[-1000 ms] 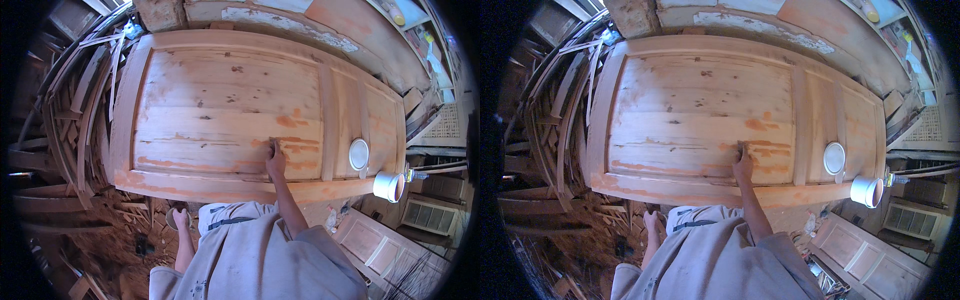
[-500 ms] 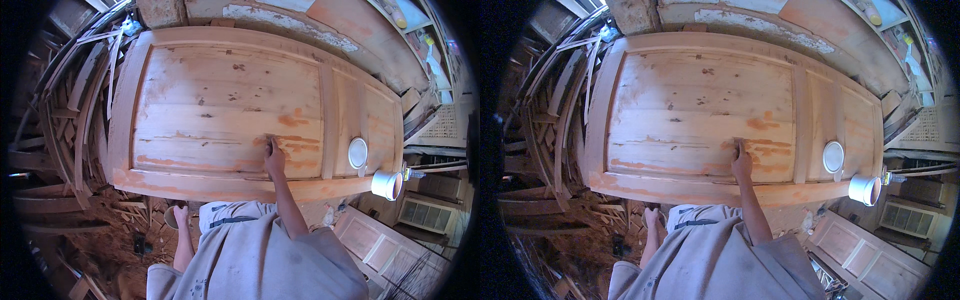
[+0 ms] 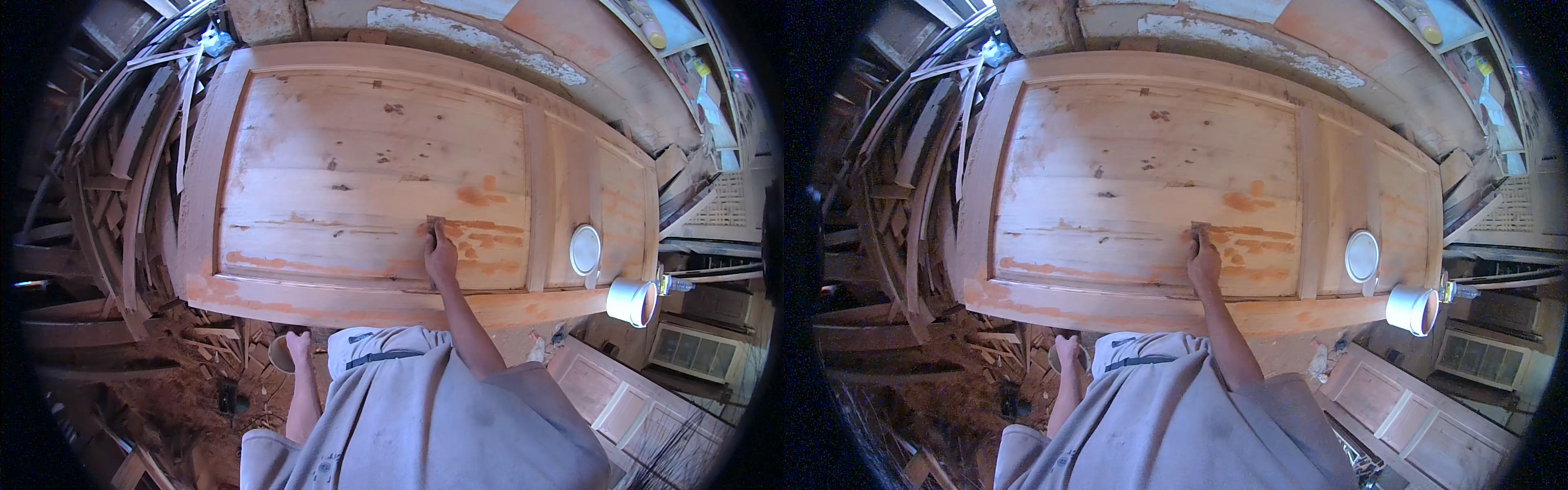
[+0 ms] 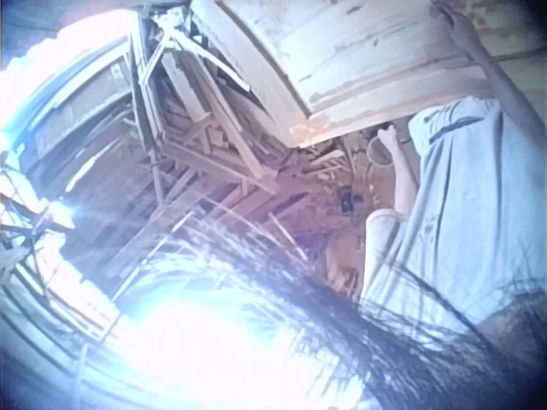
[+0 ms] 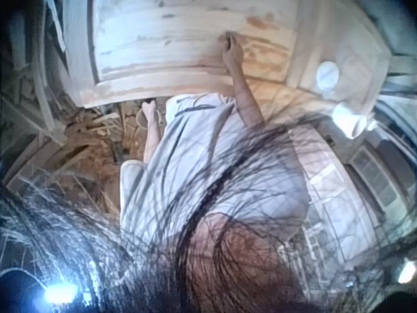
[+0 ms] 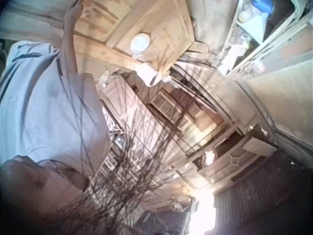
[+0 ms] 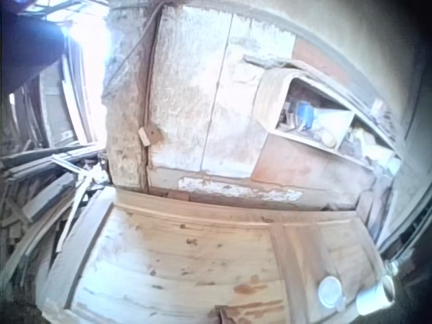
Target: The person applies a wood filler or stain to a wooden door using a scraper and a brush, working the material into the wood grain.
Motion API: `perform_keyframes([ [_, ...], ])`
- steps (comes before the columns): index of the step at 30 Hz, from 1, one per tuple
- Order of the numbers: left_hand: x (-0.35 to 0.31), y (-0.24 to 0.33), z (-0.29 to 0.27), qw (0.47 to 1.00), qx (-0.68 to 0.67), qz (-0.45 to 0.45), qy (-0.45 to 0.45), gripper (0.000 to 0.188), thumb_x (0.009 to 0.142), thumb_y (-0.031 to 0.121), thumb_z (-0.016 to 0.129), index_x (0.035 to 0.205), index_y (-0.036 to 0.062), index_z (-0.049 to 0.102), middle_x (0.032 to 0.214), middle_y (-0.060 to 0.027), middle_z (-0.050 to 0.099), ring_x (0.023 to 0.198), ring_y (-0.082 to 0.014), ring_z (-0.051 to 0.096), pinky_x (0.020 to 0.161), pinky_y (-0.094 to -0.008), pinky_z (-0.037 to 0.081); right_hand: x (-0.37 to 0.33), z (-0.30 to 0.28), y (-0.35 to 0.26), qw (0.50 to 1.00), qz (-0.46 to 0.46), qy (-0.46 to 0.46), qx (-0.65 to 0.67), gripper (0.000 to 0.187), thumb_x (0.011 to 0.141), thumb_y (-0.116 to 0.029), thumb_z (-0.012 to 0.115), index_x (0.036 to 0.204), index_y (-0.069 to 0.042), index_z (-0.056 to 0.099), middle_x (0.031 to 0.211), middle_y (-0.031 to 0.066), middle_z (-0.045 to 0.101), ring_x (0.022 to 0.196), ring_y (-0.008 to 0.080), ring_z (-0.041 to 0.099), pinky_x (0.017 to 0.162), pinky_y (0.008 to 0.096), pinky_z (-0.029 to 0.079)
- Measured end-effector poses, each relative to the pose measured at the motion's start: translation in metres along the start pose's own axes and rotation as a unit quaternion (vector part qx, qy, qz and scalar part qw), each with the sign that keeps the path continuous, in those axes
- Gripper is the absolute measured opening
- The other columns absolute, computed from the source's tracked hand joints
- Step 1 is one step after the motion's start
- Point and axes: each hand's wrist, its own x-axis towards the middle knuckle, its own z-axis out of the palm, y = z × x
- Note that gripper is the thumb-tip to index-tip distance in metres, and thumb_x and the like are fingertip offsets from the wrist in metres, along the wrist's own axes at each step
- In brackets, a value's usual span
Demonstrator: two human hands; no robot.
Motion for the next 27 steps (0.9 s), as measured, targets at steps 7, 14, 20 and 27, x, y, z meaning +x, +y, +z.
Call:
perform_keyframes([
  [7,0.015,-0.014,0.014,0.995,-0.054,-0.039,0.068,0.027,0.067,0.011,0.06,0.082,-0.0114,0.056,0.078,-0.0222,0.063,0.075,-0.0275,0.061,0.069,-0.0387,0.048,-0.006,0.005,0.007,0.999,0.016,-0.039,-0.002,0.044,0.089,-0.022,0.053,0.131,-0.008,0.048,0.093,0.0229,0.064,0.079,0.0386,0.063,0.069,0.0473,0.05],
  [14,0.025,-0.039,0.025,0.999,-0.051,0.014,0.01,0.025,0.065,0.008,0.057,0.082,-0.0108,0.059,0.073,-0.0194,0.063,0.067,-0.0273,0.061,0.064,-0.0393,0.049,-0.001,0.008,-0.008,0.998,-0.052,0.032,0.013,0.04,0.091,-0.022,0.053,0.128,-0.006,0.051,0.092,0.0229,0.065,0.083,0.0371,0.065,0.072,0.0433,0.051],
  [20,0.02,-0.033,0.018,0.997,0.009,-0.024,0.073,0.03,0.066,0.01,0.06,0.087,-0.0111,0.061,0.077,-0.0263,0.064,0.075,-0.0344,0.065,0.07,-0.0408,0.05,-0.012,0.024,-0.012,0.999,-0.005,0.015,-0.029,0.044,0.091,-0.022,0.052,0.133,-0.008,0.046,0.085,0.0235,0.063,0.077,0.0379,0.063,0.069,0.0456,0.05],
  [27,0.02,-0.028,0.015,0.996,-0.015,-0.026,0.078,0.03,0.066,0.011,0.059,0.087,-0.0112,0.06,0.082,-0.0271,0.064,0.076,-0.0337,0.064,0.072,-0.0406,0.049,-0.006,0.02,-0.016,0.999,-0.049,-0.005,0.02,0.047,0.091,-0.022,0.051,0.136,-0.01,0.043,0.079,0.0242,0.061,0.074,0.0399,0.062,0.068,0.0486,0.049],
])
